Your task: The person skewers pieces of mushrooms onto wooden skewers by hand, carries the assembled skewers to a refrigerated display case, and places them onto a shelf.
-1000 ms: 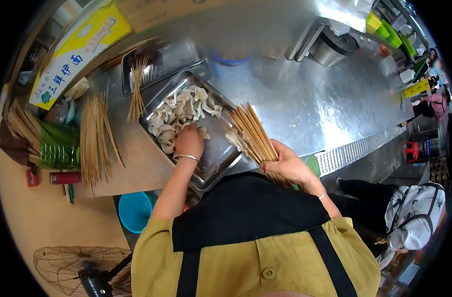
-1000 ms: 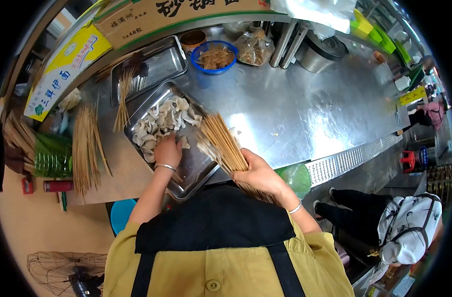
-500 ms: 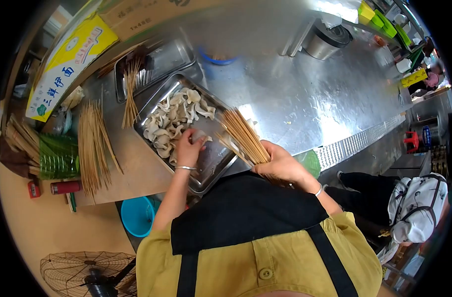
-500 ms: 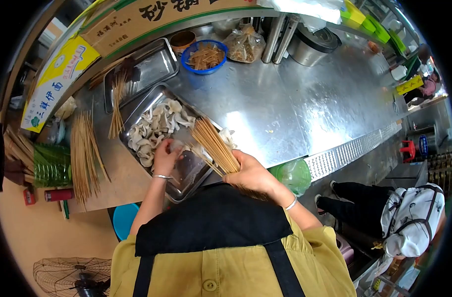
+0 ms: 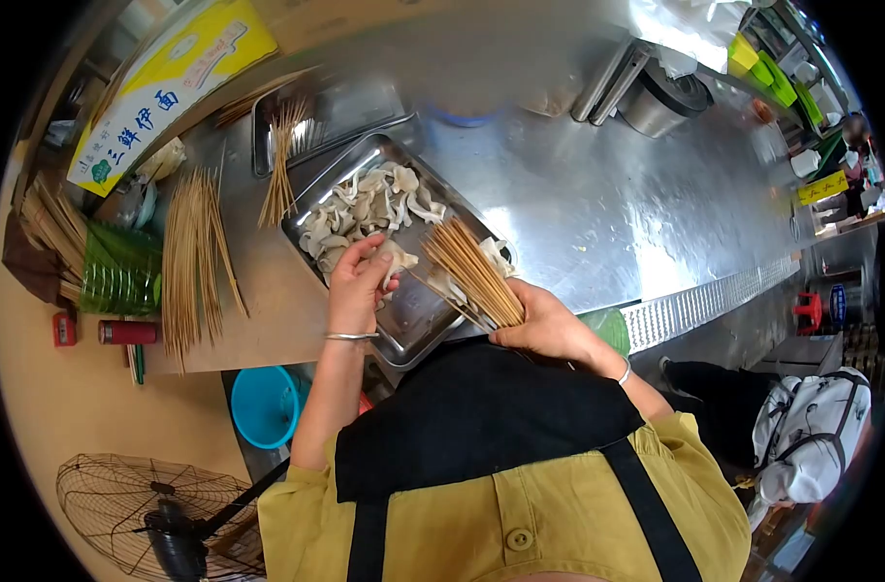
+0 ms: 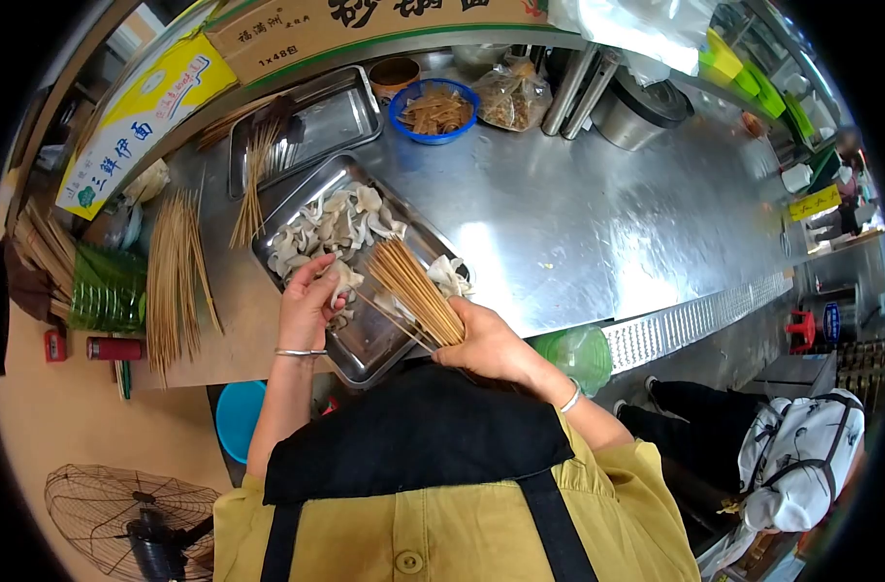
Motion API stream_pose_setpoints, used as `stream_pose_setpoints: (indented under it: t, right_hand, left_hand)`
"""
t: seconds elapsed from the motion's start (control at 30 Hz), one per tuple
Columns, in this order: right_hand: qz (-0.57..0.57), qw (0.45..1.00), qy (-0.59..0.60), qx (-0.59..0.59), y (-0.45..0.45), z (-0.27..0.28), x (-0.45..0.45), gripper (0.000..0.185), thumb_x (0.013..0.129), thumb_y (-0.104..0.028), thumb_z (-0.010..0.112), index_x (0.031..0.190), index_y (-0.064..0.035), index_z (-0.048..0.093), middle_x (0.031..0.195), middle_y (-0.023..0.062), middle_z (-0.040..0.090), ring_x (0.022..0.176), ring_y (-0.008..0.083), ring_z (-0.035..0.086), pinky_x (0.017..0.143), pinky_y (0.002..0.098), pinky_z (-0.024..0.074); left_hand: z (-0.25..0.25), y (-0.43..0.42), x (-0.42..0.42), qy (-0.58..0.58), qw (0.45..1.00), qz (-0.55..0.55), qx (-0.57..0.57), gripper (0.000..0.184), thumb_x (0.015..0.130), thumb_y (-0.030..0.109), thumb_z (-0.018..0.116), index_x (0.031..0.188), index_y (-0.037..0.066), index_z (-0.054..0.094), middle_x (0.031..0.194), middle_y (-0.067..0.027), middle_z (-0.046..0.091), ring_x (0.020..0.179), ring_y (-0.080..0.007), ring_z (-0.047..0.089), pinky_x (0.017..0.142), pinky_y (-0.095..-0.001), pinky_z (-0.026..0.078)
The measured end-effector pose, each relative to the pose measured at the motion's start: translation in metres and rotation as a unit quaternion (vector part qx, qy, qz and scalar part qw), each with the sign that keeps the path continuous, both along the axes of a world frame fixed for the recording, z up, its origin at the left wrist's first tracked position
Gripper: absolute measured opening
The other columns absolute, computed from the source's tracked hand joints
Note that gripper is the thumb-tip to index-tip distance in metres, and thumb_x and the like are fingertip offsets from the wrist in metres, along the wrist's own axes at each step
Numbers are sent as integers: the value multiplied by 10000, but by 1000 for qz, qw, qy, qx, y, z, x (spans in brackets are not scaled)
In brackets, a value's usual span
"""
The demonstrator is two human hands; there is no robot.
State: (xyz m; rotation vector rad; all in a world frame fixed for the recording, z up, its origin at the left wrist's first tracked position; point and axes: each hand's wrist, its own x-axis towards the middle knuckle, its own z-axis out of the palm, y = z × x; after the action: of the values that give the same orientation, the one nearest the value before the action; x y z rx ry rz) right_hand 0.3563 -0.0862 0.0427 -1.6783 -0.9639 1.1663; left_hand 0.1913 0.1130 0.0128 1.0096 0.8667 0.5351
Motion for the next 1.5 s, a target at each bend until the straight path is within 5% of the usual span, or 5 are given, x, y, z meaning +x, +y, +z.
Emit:
stream_pose_setpoints:
  t: [0.5, 0.97, 1.37, 1.5]
  right_hand:
    - [5, 999, -27, -25, 0, 6, -4, 486, 663, -104, 719, 1083, 26, 511, 943, 151, 608, 888, 198, 566, 806, 304, 445]
    - [2, 999, 29, -39, -3, 7, -3, 484, 688, -58, 711, 1112, 29, 494, 959, 77, 568, 915, 140, 522, 819, 272, 428]
    - [-3, 999, 1, -41, -1, 4, 5, 488, 707, -57, 672, 1140, 41, 467, 938, 84, 573, 878, 148, 540, 782, 272, 440]
    - [-36, 989, 140, -28, -6, 0, 11, 454, 729, -31, 628, 1144, 44, 462, 917, 69, 563, 809, 122, 543, 711, 247, 456]
  left_hand:
    - [12, -13, -1, 19, 991, -67, 118, 286, 853, 126, 606, 1124, 44, 570, 844, -25, 610, 642, -65, 563, 550, -177, 484]
    - [8, -25, 5, -17, 993, -44, -108, 272, 861, 156, 608, 1106, 41, 580, 787, -4, 580, 636, -84, 580, 546, -179, 504]
    - [-23, -32, 26, 64, 991, -96, -66, 330, 847, 200, 630, 1100, 21, 517, 795, -32, 585, 612, -91, 577, 516, -160, 486]
    - [-16, -22, 16, 78, 994, -53, -56, 343, 870, 254, 597, 1109, 34, 488, 770, -72, 610, 598, -108, 579, 516, -187, 481]
